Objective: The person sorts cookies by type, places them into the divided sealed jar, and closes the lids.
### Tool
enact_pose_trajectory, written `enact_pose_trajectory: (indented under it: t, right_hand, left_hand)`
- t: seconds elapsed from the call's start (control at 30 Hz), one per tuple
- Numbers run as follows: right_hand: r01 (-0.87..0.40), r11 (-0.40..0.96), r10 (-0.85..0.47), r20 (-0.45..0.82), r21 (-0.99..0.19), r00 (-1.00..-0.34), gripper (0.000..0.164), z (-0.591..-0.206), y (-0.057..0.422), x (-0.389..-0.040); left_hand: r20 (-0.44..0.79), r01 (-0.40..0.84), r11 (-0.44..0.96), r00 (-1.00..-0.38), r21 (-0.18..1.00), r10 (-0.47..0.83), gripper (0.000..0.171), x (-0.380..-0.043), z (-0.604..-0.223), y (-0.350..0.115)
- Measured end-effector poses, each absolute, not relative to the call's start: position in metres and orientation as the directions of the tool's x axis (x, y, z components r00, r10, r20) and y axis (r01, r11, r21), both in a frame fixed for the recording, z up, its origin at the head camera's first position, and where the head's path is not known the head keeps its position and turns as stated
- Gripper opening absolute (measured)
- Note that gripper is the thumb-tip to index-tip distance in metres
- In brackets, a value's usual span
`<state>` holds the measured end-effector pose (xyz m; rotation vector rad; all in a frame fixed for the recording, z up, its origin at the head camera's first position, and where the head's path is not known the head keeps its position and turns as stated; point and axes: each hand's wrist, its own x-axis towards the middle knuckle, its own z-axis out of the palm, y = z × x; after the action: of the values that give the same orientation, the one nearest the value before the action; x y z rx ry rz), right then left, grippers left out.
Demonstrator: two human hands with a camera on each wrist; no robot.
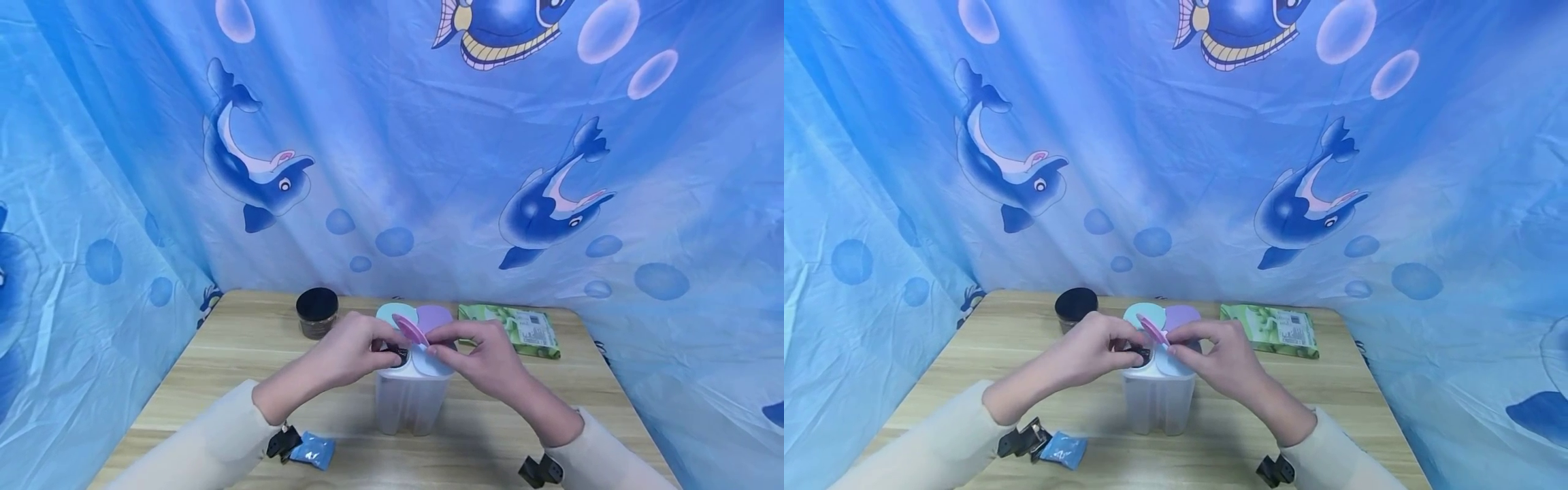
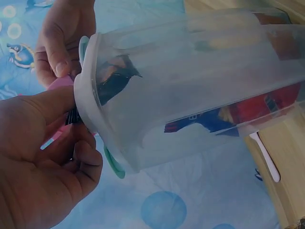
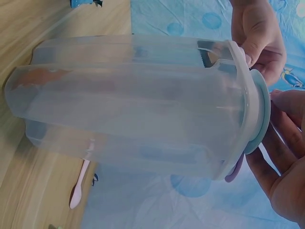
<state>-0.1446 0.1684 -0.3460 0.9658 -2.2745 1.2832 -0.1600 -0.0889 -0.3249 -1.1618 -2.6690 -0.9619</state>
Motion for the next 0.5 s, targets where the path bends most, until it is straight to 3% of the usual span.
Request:
enact_pose_trajectory:
  t: [0.17, 0.33, 0.5]
  right_hand:
    - [-0.715, 0.346, -0.393, 0.598, -0.608, -0.698, 0.016, -0.3482, 0.1684, -0.1446]
    - [-0.702, 0.362, -0.383, 0.588, -0.614, -0.712, 0.016, -0.3482, 0.1690, -0.1433]
    - [-0.701, 0.361, -0.384, 0.587, -0.615, -0.713, 0.016, -0.3483, 0.1693, -0.1430]
  left_hand:
    - [0.296, 0.639, 0.551, -0.754, 0.537, 0.586, 0.010, -0.1573, -0.3260, -0.0892]
    - [0.308, 0.668, 0.533, -0.728, 0.519, 0.613, 0.002, -0.1578, -0.3277, -0.0917]
    - [0.331, 0.672, 0.503, -0.722, 0.544, 0.607, 0.009, -0.1571, -0.3299, -0.0971]
